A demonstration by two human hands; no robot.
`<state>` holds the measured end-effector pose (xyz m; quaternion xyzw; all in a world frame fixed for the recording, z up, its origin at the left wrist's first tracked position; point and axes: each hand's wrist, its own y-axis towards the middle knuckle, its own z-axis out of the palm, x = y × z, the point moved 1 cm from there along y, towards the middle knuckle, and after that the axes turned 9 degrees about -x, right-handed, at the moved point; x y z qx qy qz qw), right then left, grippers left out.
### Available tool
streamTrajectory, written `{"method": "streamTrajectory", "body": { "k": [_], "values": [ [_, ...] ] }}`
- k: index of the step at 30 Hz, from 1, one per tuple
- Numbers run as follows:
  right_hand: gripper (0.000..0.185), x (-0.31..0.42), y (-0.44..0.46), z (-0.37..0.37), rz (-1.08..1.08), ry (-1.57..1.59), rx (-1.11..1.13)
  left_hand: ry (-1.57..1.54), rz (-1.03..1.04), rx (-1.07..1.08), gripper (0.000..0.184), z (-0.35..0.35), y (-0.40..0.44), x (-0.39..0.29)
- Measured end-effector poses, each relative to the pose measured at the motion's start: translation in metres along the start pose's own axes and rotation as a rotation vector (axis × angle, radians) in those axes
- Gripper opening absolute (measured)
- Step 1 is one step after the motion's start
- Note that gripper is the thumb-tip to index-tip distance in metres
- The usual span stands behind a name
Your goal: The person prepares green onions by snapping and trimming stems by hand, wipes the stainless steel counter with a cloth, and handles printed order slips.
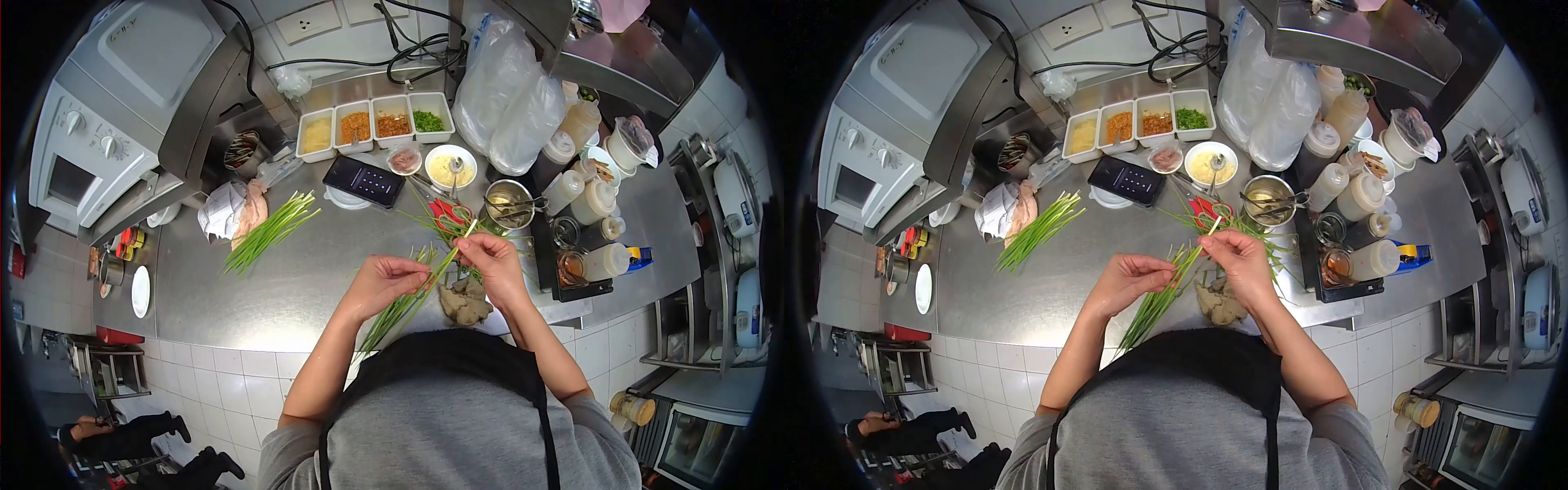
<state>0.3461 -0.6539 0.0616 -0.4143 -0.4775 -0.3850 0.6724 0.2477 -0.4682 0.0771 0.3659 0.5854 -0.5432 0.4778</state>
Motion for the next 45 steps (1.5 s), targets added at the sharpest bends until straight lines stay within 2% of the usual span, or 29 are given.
{"method": "streamTrajectory", "body": {
  "k": [4,7,9,12,16,22,25,28,31,34,40,43,45],
  "values": [
    [0.010,0.009,-0.001,-0.001,-0.118,-0.007,-0.012,0.005,-0.020,0.008,0.016,-0.001,0.004,0.005],
    [0.007,0.013,-0.005,0.003,-0.261,-0.021,-0.012,-0.090,-0.117,-0.103,0.013,0.002,0.013,0.009],
    [0.006,0.022,-0.011,0.009,-0.351,-0.029,-0.010,-0.271,-0.173,-0.114,0.014,0.002,0.023,0.020],
    [0.007,0.018,-0.007,0.003,-0.288,-0.005,-0.044,-0.373,-0.222,-0.113,0.016,0.006,0.032,0.026],
    [0.010,0.025,-0.002,-0.010,-0.325,0.047,-0.117,-0.454,-0.253,-0.197,0.020,-0.003,0.042,0.035],
    [0.011,0.030,0.006,-0.015,-0.337,0.026,-0.168,-0.355,-0.210,0.153,0.033,0.021,0.029,0.007],
    [0.010,0.034,0.010,-0.023,-0.405,0.010,-0.221,-0.145,-0.050,0.271,0.033,0.018,0.033,0.022],
    [0.009,0.044,0.013,-0.037,-0.459,0.013,-0.275,-0.002,0.006,0.289,0.032,0.010,0.029,0.022],
    [0.010,0.053,0.011,-0.045,-0.489,0.022,-0.327,0.079,0.107,0.255,0.031,0.006,0.027,0.026],
    [0.011,0.061,0.012,-0.054,-0.570,-0.004,-0.392,0.046,0.102,0.265,0.030,0.006,0.024,0.024],
    [0.009,0.080,0.007,-0.071,-0.622,0.011,-0.502,0.242,0.445,0.253,0.027,0.008,0.022,0.010],
    [0.008,0.087,-0.002,-0.066,-0.700,0.034,-0.445,0.300,0.313,0.082,0.023,0.009,0.030,0.018],
    [0.007,0.092,-0.011,-0.059,-0.814,0.016,-0.398,0.195,0.161,-0.072,0.022,0.009,0.043,0.022]
  ]
}}
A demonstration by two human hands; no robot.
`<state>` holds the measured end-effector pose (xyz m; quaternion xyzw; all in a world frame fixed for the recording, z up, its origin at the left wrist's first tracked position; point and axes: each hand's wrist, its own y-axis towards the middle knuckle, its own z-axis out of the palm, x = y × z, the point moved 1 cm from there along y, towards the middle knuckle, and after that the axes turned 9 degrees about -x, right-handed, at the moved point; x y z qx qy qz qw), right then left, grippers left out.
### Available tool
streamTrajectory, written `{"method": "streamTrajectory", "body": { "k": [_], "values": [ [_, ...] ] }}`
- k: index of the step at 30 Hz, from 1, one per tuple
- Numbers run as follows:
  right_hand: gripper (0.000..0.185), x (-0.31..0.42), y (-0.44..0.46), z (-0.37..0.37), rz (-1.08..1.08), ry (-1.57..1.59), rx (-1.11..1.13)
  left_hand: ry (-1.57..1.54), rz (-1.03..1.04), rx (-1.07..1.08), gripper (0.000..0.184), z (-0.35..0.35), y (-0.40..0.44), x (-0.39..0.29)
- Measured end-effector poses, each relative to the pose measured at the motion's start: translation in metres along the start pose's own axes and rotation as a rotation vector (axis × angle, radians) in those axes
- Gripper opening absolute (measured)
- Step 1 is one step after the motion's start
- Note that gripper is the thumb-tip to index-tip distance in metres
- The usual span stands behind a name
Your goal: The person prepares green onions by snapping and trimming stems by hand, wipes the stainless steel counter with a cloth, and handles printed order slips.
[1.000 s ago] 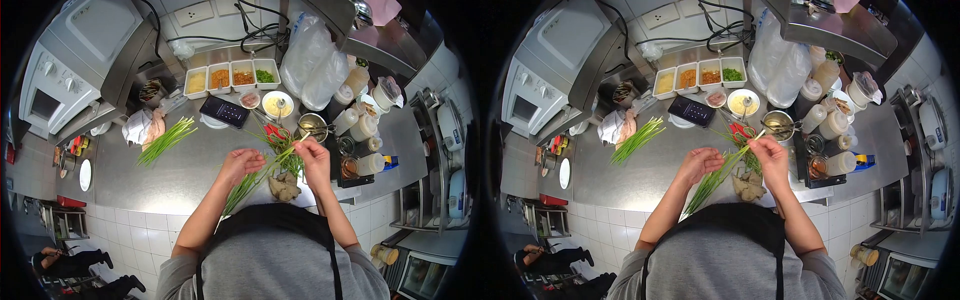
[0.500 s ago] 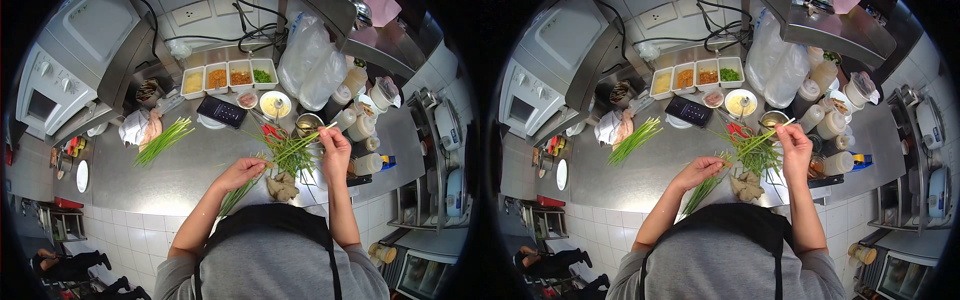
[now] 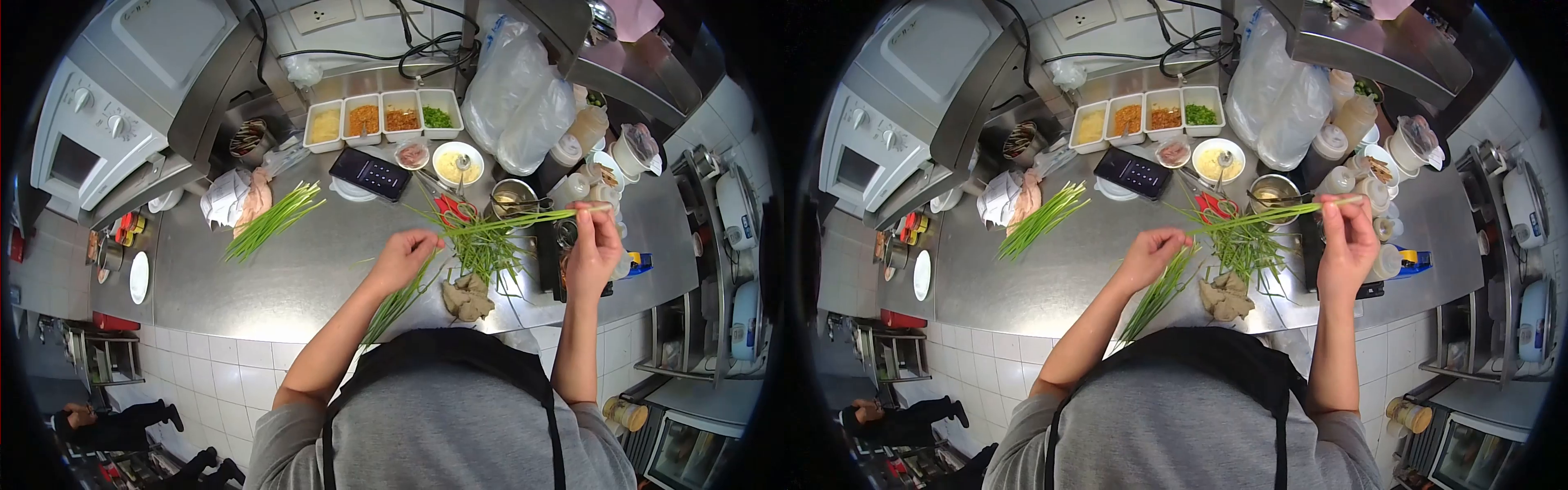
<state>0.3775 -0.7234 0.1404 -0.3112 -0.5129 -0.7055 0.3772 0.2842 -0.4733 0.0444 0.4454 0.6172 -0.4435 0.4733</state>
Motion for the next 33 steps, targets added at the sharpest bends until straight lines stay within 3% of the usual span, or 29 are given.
{"method": "streamTrajectory", "body": {
  "k": [4,7,9,11,13,16,19,23,25,27,29,32,33],
  "values": [
    [0.006,0.023,-0.001,-0.005,-0.112,0.019,0.017,-0.157,-0.233,-0.177,0.025,-0.002,0.032,0.034],
    [0.006,0.028,0.000,-0.008,-0.095,-0.016,0.111,0.322,0.235,-0.127,0.029,0.015,0.040,0.023],
    [0.006,0.025,-0.009,-0.005,-0.005,-0.127,0.211,0.744,0.433,-0.409,0.034,0.032,0.037,0.012],
    [0.005,0.016,-0.022,0.005,0.103,-0.124,0.319,0.613,0.503,-0.349,0.036,0.032,0.033,-0.008],
    [0.006,0.000,-0.042,0.017,0.167,-0.113,0.348,-0.073,0.420,0.064,0.036,0.024,0.025,-0.030],
    [0.010,-0.015,-0.065,0.040,0.214,-0.077,0.367,-0.077,0.274,0.422,0.033,0.018,-0.009,-0.043],
    [0.026,-0.024,-0.072,0.057,0.236,-0.240,0.499,-0.052,-0.018,0.272,0.031,-0.014,-0.025,-0.030],
    [0.032,-0.042,-0.079,0.058,0.297,-0.305,0.545,0.484,0.477,-0.404,0.021,-0.124,-0.016,0.024],
    [0.029,-0.048,-0.083,0.056,0.291,-0.376,0.599,0.758,0.449,-0.611,0.017,-0.188,-0.010,0.050],
    [0.023,-0.061,-0.090,0.050,0.244,-0.401,0.620,0.946,0.239,-0.677,0.020,-0.236,-0.005,0.075],
    [0.022,-0.067,-0.098,0.047,0.192,-0.462,0.668,1.425,0.314,-0.957,0.029,-0.239,-0.001,0.090],
    [0.022,-0.074,-0.111,0.046,0.154,-0.533,0.727,1.240,0.507,-0.783,0.042,-0.205,0.000,0.079],
    [0.022,-0.075,-0.117,0.045,0.154,-0.549,0.758,1.044,0.620,-0.618,0.035,-0.186,-0.002,0.072]
  ]
}}
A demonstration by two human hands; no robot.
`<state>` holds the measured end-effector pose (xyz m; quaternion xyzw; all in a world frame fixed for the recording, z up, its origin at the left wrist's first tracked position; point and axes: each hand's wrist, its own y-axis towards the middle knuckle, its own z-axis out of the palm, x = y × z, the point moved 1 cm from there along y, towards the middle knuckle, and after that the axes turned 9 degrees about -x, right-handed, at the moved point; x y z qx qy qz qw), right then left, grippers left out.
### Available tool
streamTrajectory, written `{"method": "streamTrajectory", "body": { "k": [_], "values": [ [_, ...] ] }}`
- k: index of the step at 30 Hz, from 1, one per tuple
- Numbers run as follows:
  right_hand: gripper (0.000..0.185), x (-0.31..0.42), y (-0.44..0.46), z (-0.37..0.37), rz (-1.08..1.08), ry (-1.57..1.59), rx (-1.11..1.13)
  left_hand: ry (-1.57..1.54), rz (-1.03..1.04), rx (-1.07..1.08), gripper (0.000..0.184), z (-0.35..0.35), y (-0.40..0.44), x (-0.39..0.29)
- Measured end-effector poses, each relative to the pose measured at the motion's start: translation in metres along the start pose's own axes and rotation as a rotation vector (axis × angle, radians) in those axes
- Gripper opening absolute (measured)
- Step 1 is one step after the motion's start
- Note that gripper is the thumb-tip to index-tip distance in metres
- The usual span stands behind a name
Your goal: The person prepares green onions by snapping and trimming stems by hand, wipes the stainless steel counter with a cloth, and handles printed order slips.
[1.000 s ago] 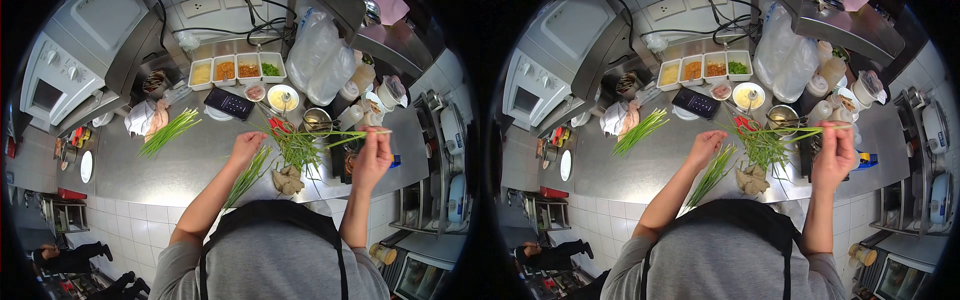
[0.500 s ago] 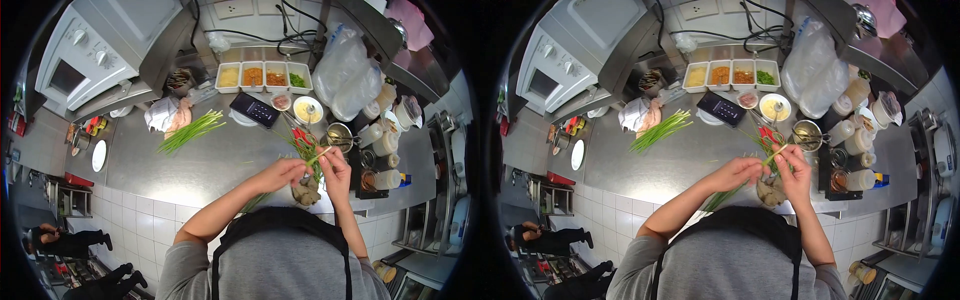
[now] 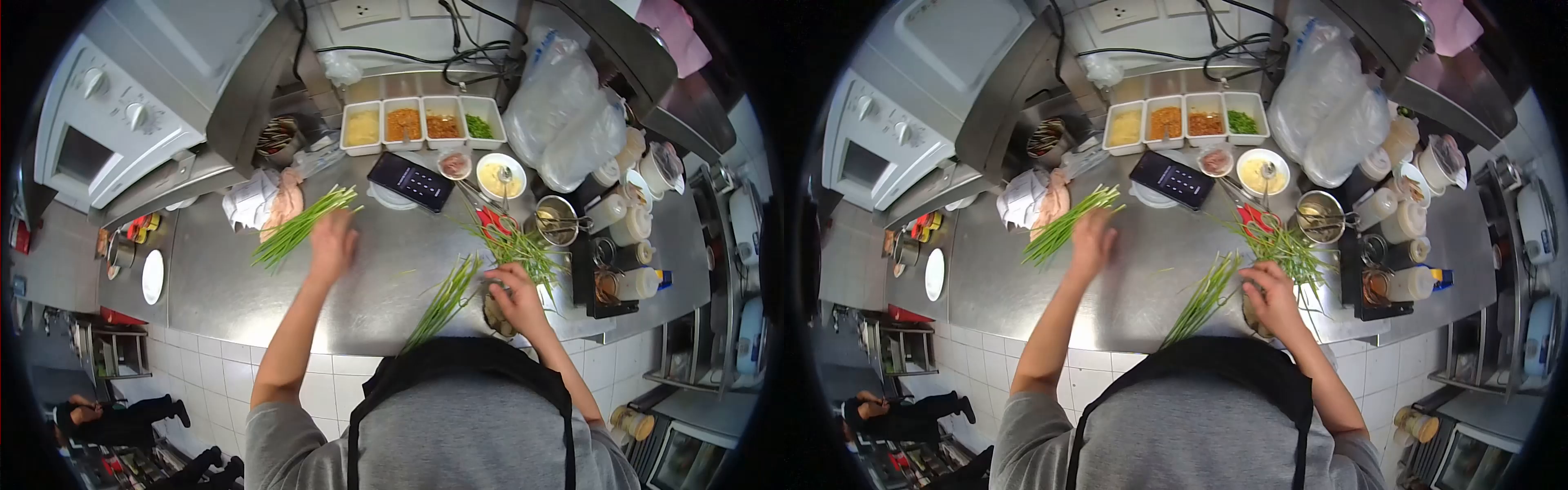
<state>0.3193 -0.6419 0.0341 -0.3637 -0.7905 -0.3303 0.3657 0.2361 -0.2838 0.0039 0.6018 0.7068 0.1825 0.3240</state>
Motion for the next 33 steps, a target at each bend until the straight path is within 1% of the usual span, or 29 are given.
{"method": "streamTrajectory", "body": {
  "k": [2,4,5,7,9,10,13,14,17,20,23,26,29,30,33],
  "values": [
    [0.022,-0.008,-0.009,0.011,-0.022,-0.095,0.064,-0.346,-0.053,0.334,0.026,0.013,-0.020,-0.031],
    [0.020,-0.007,-0.015,0.015,-0.086,-0.228,0.057,-0.311,-0.252,0.470,0.017,0.005,-0.031,-0.073],
    [0.020,-0.009,-0.018,0.015,-0.117,-0.297,0.053,-0.303,-0.266,0.473,0.016,0.013,-0.031,-0.076],
    [0.015,-0.023,-0.025,0.020,-0.097,-0.342,0.062,-0.282,-0.299,0.482,0.015,0.028,-0.037,-0.080],
    [0.011,-0.032,-0.029,0.023,-0.124,-0.376,0.099,-0.498,-0.355,0.199,0.011,0.044,-0.019,-0.106],
    [0.009,-0.034,-0.030,0.024,-0.161,-0.385,0.078,-0.602,-0.376,0.052,0.009,0.050,-0.009,-0.120],
    [0.010,-0.038,-0.031,0.021,-0.171,-0.348,0.080,-0.579,-0.186,-0.001,0.006,0.051,0.003,-0.158],
    [0.010,-0.041,-0.032,0.021,-0.166,-0.325,0.068,-0.530,-0.222,0.205,0.007,0.049,-0.001,-0.165],
    [0.010,-0.043,-0.034,0.021,-0.164,-0.305,0.062,-0.318,-0.224,0.427,0.010,0.054,-0.020,-0.172],
    [0.012,-0.040,-0.032,0.017,-0.194,-0.294,0.066,-0.302,-0.324,0.518,0.013,0.056,-0.021,-0.169],
    [0.011,-0.030,-0.020,0.009,0.056,0.068,0.072,-0.607,-0.606,0.680,0.016,0.055,-0.012,-0.152],
    [0.010,-0.023,-0.007,0.011,0.050,0.254,-0.086,-0.967,-0.798,0.770,0.019,0.042,-0.002,-0.141],
    [0.012,-0.015,0.008,0.023,0.382,0.737,-0.005,-1.094,-0.830,0.834,0.019,0.020,0.014,-0.155],
    [0.015,-0.005,0.012,0.021,0.353,0.800,0.034,-1.118,-0.817,0.825,0.019,0.016,0.016,-0.160],
    [0.014,-0.014,0.021,0.021,0.274,0.624,-0.002,-1.182,-0.802,0.820,0.020,0.011,0.020,-0.170]
  ]
}}
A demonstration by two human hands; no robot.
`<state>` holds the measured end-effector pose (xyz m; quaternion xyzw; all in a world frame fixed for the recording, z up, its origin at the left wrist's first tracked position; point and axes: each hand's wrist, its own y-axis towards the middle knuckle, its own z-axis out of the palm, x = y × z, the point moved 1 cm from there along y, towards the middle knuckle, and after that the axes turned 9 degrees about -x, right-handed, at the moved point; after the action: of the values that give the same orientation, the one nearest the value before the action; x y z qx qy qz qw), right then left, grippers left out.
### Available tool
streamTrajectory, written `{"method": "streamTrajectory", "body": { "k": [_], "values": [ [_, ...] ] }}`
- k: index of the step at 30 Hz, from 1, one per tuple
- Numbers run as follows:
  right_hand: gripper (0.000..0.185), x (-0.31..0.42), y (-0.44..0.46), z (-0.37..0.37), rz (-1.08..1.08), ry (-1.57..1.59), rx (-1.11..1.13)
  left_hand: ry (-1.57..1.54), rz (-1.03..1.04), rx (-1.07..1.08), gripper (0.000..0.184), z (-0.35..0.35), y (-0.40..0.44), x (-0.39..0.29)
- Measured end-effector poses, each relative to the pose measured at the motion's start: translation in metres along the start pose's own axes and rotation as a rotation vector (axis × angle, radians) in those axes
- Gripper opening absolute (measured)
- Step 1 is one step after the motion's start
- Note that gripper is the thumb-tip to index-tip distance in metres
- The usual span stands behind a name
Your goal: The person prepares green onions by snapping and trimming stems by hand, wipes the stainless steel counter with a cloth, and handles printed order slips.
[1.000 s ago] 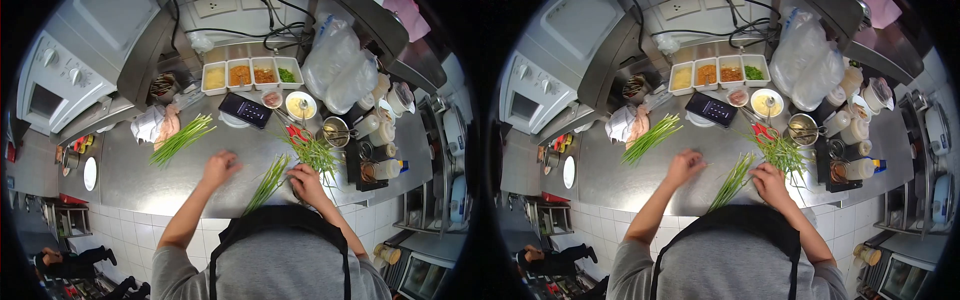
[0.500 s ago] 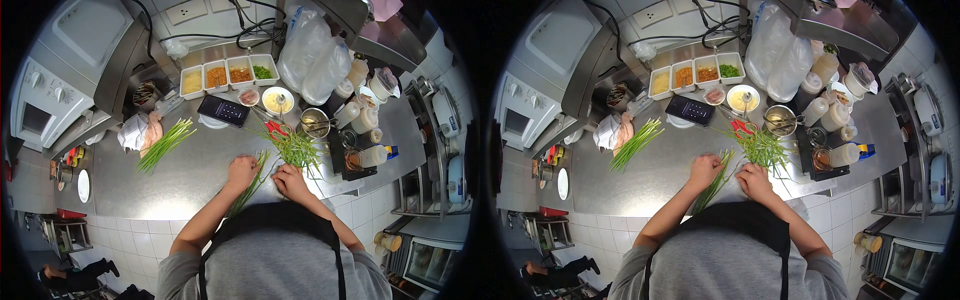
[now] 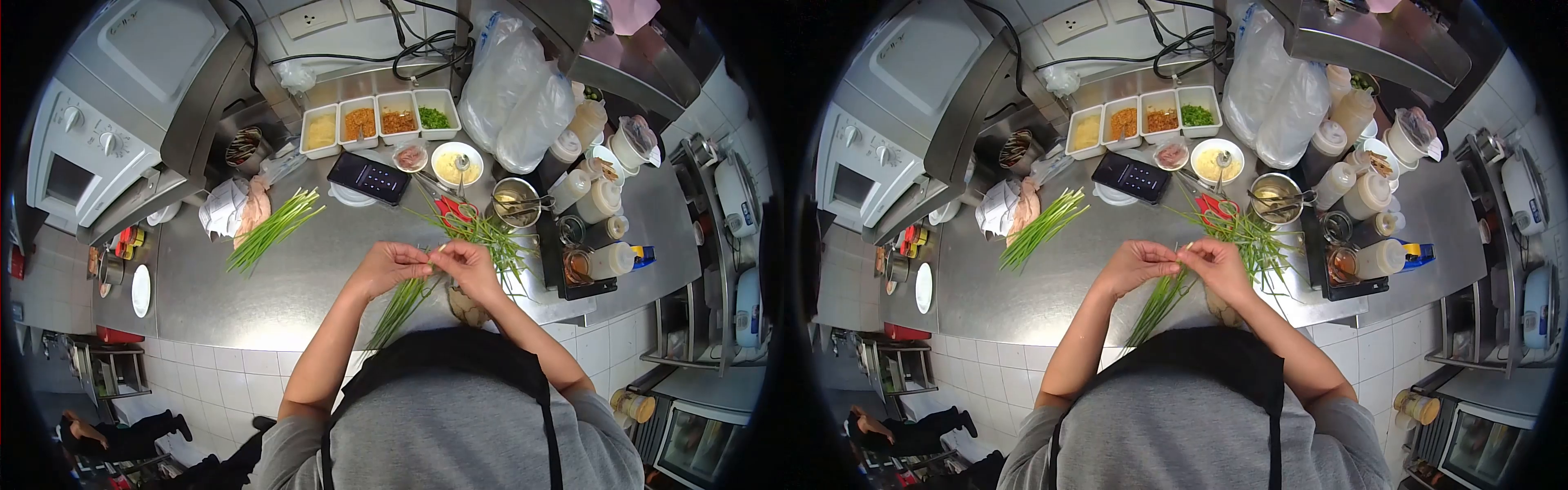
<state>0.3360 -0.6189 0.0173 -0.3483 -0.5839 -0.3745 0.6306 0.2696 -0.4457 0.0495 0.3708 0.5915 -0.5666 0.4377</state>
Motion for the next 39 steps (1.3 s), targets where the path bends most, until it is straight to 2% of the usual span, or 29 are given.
{"method": "streamTrajectory", "body": {
  "k": [5,8,11,14,17,23,28,32,39],
  "values": [
    [0.013,0.020,0.007,-0.019,0.054,0.108,-0.136,-0.083,-0.025,0.089,0.022,0.000,-0.003,0.004],
    [0.013,0.022,0.004,-0.023,0.068,0.112,-0.163,-0.042,0.028,0.017,0.019,0.007,-0.003,0.001],
    [0.012,0.023,0.001,-0.023,0.052,0.064,-0.180,-0.009,0.245,-0.131,0.017,0.018,-0.002,-0.002],
    [0.013,0.025,-0.002,-0.018,-0.014,0.063,-0.185,0.147,0.212,-0.121,0.016,0.026,-0.008,-0.010],
    [0.011,0.028,-0.003,-0.015,-0.020,0.072,-0.135,0.094,0.225,-0.142,0.015,0.024,-0.004,-0.005],
    [0.011,0.029,-0.007,-0.020,0.053,0.018,-0.060,-0.022,0.168,-0.030,0.017,0.021,0.000,-0.002],
    [0.010,0.031,-0.008,-0.022,0.071,0.060,-0.063,0.043,0.180,-0.051,0.018,0.020,-0.003,-0.006],
    [0.010,0.034,-0.007,-0.024,0.082,0.075,-0.121,0.000,0.121,-0.002,0.016,0.018,-0.006,-0.005],
    [0.011,0.047,0.000,-0.048,0.028,0.122,-0.265,0.062,0.101,-0.124,0.018,-0.018,-0.024,0.021]
  ]
}}
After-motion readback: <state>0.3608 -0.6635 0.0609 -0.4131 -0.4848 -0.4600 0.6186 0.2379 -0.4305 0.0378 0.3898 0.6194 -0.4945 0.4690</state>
